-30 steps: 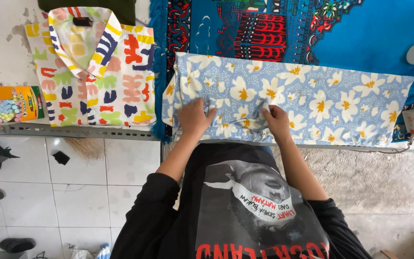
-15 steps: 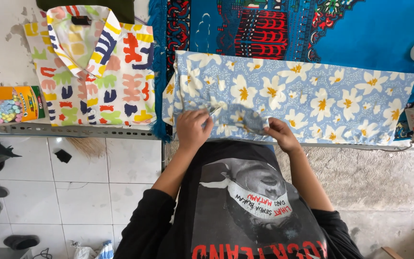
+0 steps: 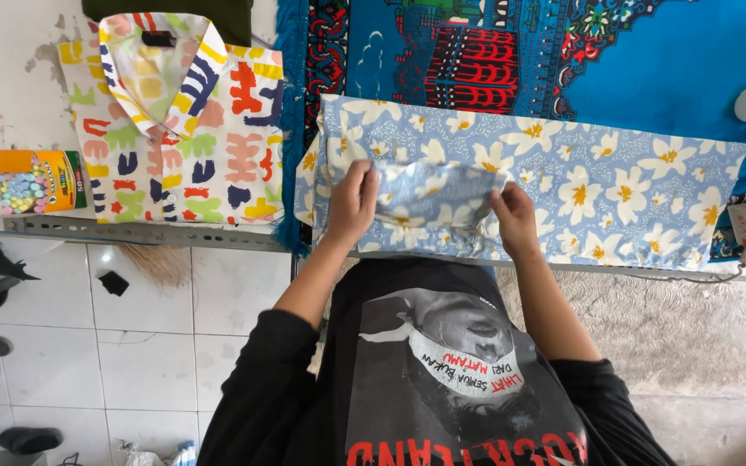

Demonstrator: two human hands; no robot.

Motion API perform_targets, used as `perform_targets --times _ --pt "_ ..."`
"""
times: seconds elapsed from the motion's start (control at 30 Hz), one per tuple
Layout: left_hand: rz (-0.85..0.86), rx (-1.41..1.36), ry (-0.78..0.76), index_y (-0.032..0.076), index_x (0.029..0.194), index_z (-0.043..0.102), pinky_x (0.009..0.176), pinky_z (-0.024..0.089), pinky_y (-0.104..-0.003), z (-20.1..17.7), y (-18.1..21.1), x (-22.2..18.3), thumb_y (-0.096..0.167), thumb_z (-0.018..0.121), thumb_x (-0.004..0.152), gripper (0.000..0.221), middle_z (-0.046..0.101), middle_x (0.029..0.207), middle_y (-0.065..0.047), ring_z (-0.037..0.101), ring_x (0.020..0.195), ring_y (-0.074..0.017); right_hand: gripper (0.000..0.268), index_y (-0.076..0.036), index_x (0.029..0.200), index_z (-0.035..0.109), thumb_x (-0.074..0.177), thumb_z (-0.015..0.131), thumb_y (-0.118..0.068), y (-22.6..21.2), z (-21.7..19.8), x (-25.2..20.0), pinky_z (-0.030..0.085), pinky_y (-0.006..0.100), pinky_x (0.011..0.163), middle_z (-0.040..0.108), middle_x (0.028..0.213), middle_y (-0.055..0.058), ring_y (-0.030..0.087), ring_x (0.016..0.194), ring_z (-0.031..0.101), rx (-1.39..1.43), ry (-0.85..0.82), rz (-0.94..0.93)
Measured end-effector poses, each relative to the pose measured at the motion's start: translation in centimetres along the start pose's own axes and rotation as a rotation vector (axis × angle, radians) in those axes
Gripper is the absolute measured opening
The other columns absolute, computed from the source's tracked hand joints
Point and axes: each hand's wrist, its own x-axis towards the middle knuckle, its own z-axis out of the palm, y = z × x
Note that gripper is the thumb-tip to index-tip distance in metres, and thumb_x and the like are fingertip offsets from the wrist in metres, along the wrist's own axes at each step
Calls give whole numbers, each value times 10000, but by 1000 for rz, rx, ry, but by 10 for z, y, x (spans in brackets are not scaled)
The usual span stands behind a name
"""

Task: A person folds a piece of floral fabric, sprays it with water, and irons it on a workspace.

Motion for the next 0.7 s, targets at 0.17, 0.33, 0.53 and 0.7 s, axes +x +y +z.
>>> perform_targets --times 0.17,0.33,0.53,0.7 --pt "-40 181 41 92 1379 463 700 611 -493 20 -11 67 310 438 1133 329 707 1087 -203 729 930 -398 175 -103 1226 615 1106 594 -229 57 -5 68 560 287 802 690 1020 27 124 928 664 -43 228 70" --pt "-16 613 78 71 1283 580 652 630 -422 12 -51 48 324 629 1011 374 664 1001 -100 729 875 -303 389 -86 1407 509 1062 653 -196 29 12 56 572 314 771 698 1130 114 188 995 690 -246 265 53" --pt "-74 800 -149 48 1187 646 719 602 -379 -23 -25 -15 445 654 999 440 643 889 -65 717 818 -248 491 -36 1353 566 924 779 -142 9 11 -3 599 386 773 655 1105 152 312 953 710 -748 295 -69" --pt "-284 596 -85 63 1053 740 763 546 -363 -17 -50 -30 336 718 969 287 648 854 -44 677 837 -241 371 -277 1198 705 925 729 -526 65 -21 -31 476 393 894 743 883 -69 186 1000 676 -1220 142 -48"
